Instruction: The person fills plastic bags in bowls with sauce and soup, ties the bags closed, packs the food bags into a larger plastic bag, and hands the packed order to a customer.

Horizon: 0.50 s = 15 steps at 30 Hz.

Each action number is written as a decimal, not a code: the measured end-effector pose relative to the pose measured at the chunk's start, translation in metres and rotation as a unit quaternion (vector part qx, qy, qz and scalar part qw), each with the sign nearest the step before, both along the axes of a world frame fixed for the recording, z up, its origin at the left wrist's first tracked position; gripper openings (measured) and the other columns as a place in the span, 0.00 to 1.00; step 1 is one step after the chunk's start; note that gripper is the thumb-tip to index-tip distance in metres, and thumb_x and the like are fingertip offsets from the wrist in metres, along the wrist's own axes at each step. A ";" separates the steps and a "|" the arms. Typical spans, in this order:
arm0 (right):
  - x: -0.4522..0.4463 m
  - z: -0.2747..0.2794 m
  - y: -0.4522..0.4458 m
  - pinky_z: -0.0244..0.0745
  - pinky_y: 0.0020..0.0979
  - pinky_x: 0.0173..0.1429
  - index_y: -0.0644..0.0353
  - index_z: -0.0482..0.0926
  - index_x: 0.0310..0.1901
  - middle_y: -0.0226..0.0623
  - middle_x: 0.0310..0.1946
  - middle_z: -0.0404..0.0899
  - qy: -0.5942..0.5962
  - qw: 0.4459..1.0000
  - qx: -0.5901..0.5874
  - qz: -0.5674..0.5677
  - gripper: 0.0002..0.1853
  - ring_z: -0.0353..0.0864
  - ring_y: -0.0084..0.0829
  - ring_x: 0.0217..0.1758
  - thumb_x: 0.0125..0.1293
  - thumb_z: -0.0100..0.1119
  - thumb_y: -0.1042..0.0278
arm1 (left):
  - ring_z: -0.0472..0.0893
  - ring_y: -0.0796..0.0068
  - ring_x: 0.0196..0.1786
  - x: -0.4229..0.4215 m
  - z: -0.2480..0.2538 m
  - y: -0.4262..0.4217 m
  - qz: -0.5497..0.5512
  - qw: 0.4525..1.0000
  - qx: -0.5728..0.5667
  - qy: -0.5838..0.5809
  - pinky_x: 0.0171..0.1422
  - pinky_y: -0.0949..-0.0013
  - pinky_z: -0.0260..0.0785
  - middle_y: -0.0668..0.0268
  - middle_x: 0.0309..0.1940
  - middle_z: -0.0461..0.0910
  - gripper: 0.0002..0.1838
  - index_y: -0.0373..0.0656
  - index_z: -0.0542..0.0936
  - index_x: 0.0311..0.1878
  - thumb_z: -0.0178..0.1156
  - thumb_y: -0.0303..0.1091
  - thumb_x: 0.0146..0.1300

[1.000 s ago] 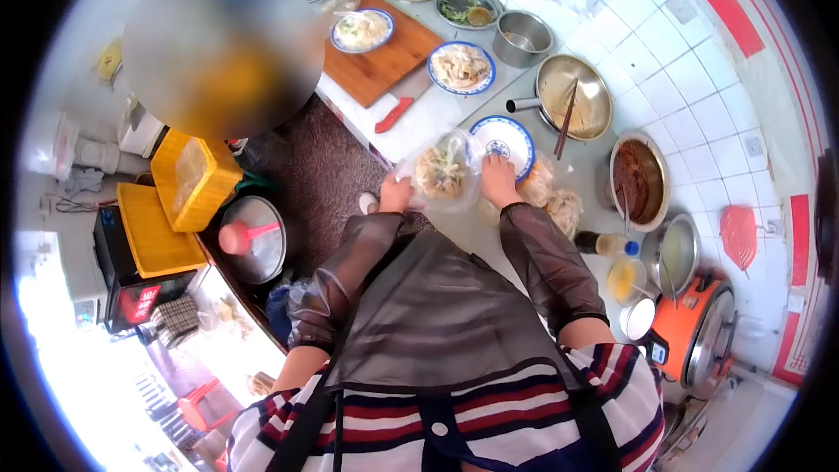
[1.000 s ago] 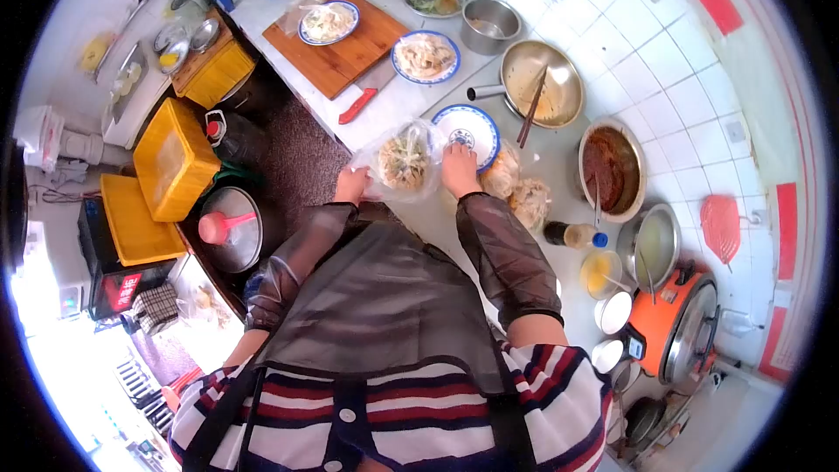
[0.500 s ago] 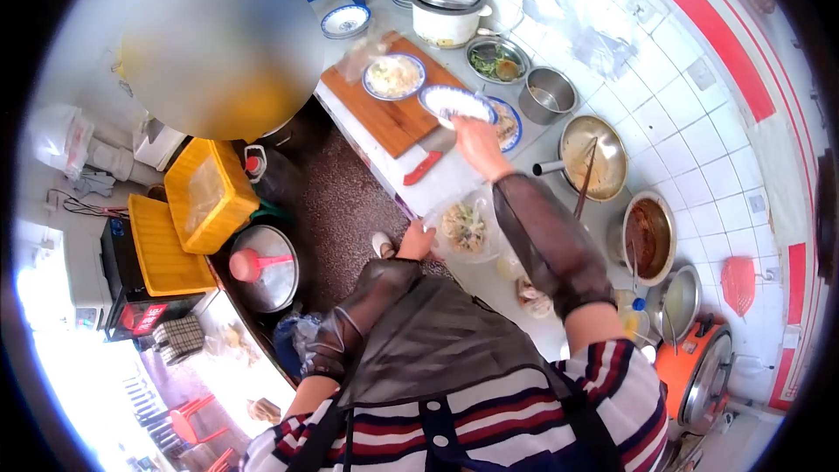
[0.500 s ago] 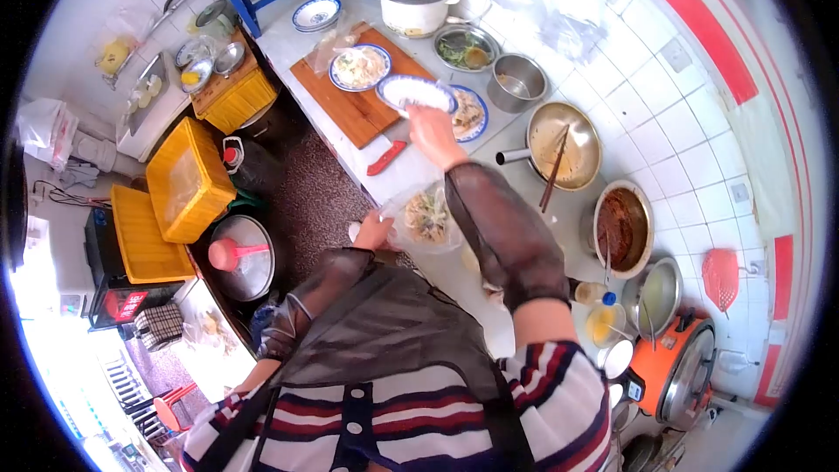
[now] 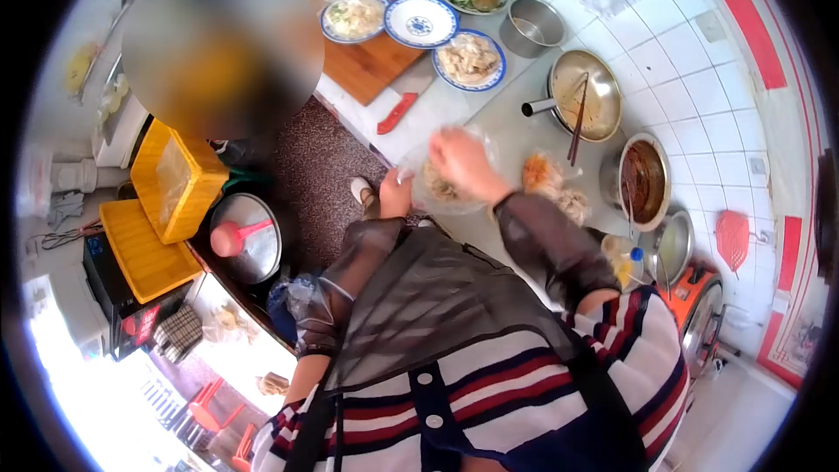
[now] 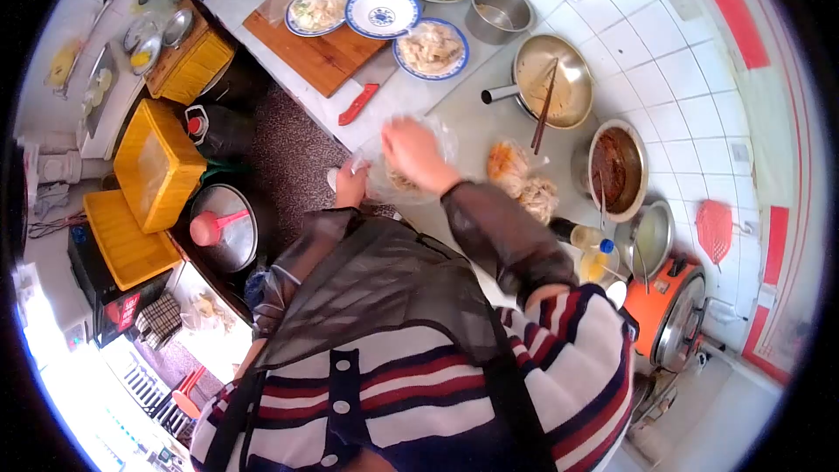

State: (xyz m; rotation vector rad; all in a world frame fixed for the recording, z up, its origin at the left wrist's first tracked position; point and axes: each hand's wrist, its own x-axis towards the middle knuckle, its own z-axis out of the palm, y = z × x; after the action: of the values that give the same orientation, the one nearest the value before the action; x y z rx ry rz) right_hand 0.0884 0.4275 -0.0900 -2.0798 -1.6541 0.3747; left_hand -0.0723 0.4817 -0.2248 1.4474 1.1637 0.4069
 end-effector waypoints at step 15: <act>0.037 -0.022 -0.134 0.69 0.43 0.53 0.60 0.75 0.47 0.50 0.46 0.72 0.014 0.974 0.082 -0.209 0.15 0.71 0.49 0.49 0.55 0.56 0.72 | 0.81 0.60 0.38 0.001 0.000 -0.017 0.052 0.997 0.060 -0.002 0.45 0.63 0.71 0.50 0.36 0.80 0.19 0.30 0.74 0.48 0.55 0.28 0.53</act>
State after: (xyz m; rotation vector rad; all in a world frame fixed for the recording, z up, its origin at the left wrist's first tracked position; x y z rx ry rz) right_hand 0.1255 0.2935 -0.1117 -2.2101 -1.1434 0.1213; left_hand -0.0709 0.4646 -0.2247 1.4917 1.2328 0.5606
